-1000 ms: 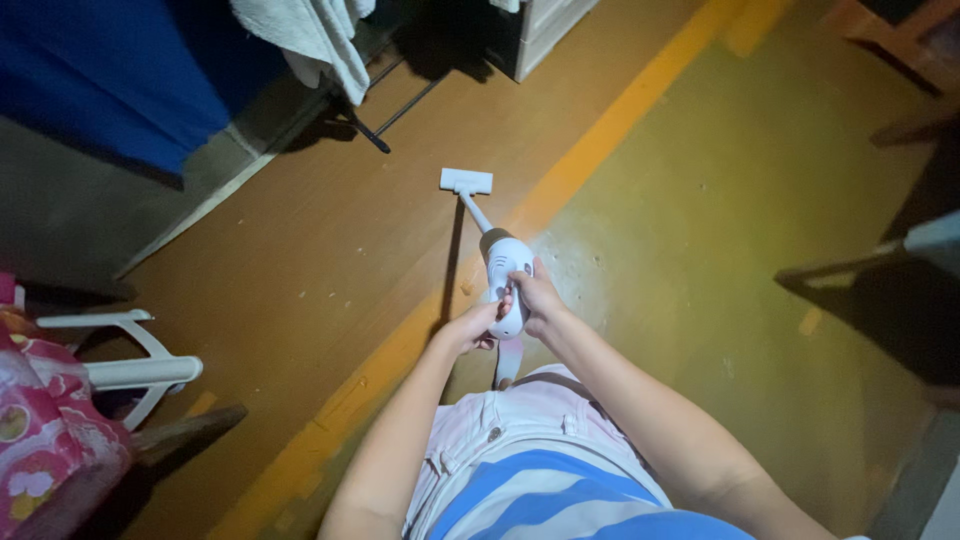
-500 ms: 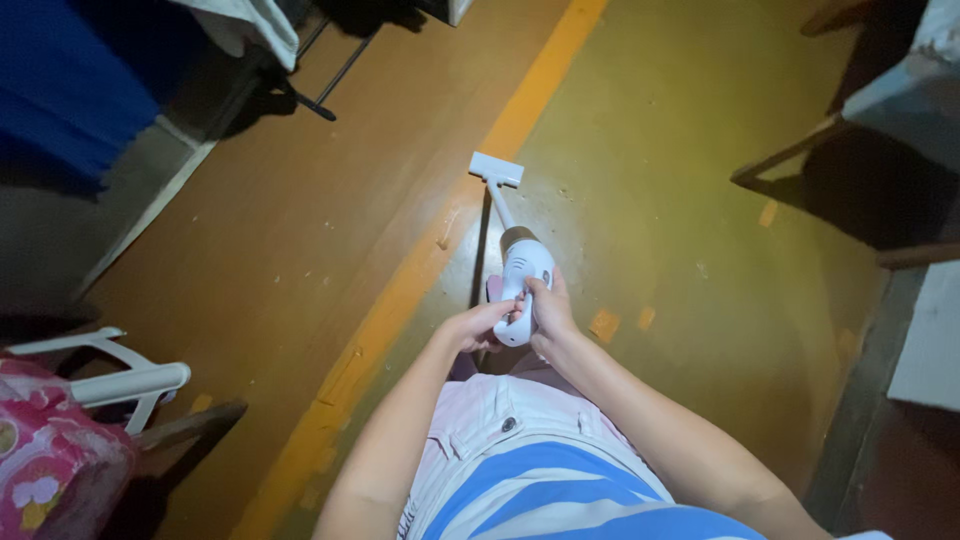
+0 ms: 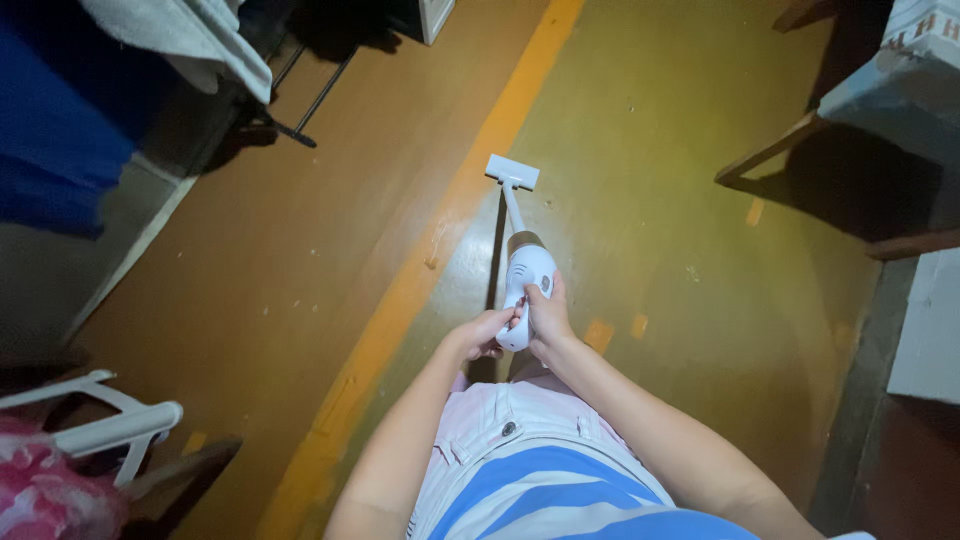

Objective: The person uses a handheld cordless vacuum to clean a painted concrete floor in a room. They move the vacuum head back and forth across the surface, navigating around furniture and a clothes rack.

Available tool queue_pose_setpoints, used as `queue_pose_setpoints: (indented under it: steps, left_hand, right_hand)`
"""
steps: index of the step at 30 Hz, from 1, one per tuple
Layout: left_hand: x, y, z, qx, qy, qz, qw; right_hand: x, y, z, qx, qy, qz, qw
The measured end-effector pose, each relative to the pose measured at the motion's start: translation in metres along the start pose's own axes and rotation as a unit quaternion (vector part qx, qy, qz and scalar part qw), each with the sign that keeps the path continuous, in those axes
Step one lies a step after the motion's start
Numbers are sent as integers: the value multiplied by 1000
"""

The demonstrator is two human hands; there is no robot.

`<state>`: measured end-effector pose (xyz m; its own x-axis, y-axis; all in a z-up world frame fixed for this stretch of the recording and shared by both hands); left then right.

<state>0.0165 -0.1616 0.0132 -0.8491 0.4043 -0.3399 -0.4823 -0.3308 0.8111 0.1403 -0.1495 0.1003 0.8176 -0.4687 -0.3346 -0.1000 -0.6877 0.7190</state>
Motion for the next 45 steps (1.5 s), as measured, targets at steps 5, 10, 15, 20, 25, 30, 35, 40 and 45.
queue_pose_setpoints:
  steps: [5,10,15,20,25,30,35,40,45]
  left_hand:
    - [6,-40,60,-11,3,28,1000]
    - [14,-98,125,-42,6,48,998]
    - [18,-158,164,-45,-19,68,996]
    - [3,-194,196,-28,-13,107,994]
    - [-7,-210,219,-29,-11,109,994]
    - [1,-213,218,-50,-5,100,994]
    - [3,-185,203,-32,14,127,991]
    - [22,-164,161,-54,25,106,993]
    - [29,-124,108,-51,42,98,993]
  right_hand:
    - [-2,-67,-44,15,-4,-29,999]
    - [0,-145,-97,-23,4,-26,999]
    - [6,-203,-142,-72,50,-44,995]
    - [14,-233,-178,-107,72,-60,990]
    - [19,-251,-200,-97,96,-76,988]
    - [10,-251,-203,-84,114,-75,987]
    - [-1,-231,-187,-102,125,-77,984]
    - [-20,-199,-155,-88,145,-104,980]
    - [-33,-152,-118,-77,186,-126,971]
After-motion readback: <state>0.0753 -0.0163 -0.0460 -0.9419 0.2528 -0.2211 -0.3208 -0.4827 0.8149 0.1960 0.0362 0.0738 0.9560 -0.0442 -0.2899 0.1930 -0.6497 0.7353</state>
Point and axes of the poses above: each hand's wrist, its own y-axis away from the middle knuckle, its own x-axis out of the back of the hand, z = x × y, the point moved 4 cm from there along -y, towards the middle knuckle, and after that the axes turned 2 degrees about -z, right-handed, at the moved point
